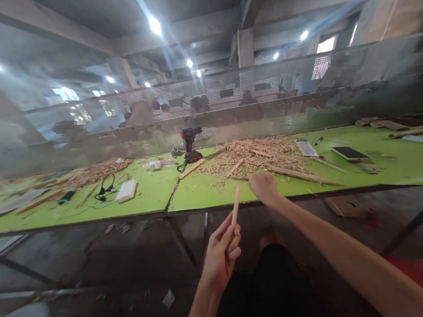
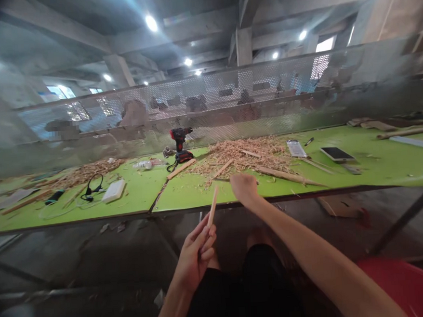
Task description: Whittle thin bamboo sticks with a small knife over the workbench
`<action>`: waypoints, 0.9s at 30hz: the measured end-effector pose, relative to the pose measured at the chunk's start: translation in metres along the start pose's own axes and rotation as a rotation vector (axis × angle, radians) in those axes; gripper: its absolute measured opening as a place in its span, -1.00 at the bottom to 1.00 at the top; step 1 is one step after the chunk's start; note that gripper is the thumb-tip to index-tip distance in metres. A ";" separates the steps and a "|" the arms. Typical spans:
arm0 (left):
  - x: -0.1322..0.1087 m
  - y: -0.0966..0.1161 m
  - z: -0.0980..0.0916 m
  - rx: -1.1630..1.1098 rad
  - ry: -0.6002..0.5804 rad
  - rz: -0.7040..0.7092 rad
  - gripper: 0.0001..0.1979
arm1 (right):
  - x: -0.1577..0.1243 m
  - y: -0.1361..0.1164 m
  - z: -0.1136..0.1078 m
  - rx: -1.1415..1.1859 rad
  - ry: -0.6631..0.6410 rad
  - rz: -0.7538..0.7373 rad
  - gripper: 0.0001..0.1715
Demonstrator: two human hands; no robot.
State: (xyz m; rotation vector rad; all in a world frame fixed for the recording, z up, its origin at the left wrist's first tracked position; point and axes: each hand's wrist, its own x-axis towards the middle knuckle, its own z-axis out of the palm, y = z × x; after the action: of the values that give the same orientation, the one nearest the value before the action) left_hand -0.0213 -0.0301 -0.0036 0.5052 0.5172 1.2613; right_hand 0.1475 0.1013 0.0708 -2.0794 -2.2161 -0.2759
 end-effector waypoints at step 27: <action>0.031 -0.003 0.006 -0.016 0.145 0.140 -0.54 | -0.043 -0.033 0.002 0.036 -0.005 -0.207 -0.62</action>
State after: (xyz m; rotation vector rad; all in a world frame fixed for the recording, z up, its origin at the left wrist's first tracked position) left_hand -0.0085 -0.0011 -0.0029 0.4446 0.6007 1.4417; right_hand 0.1175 0.0574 0.0587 -1.8367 -2.4225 -0.2433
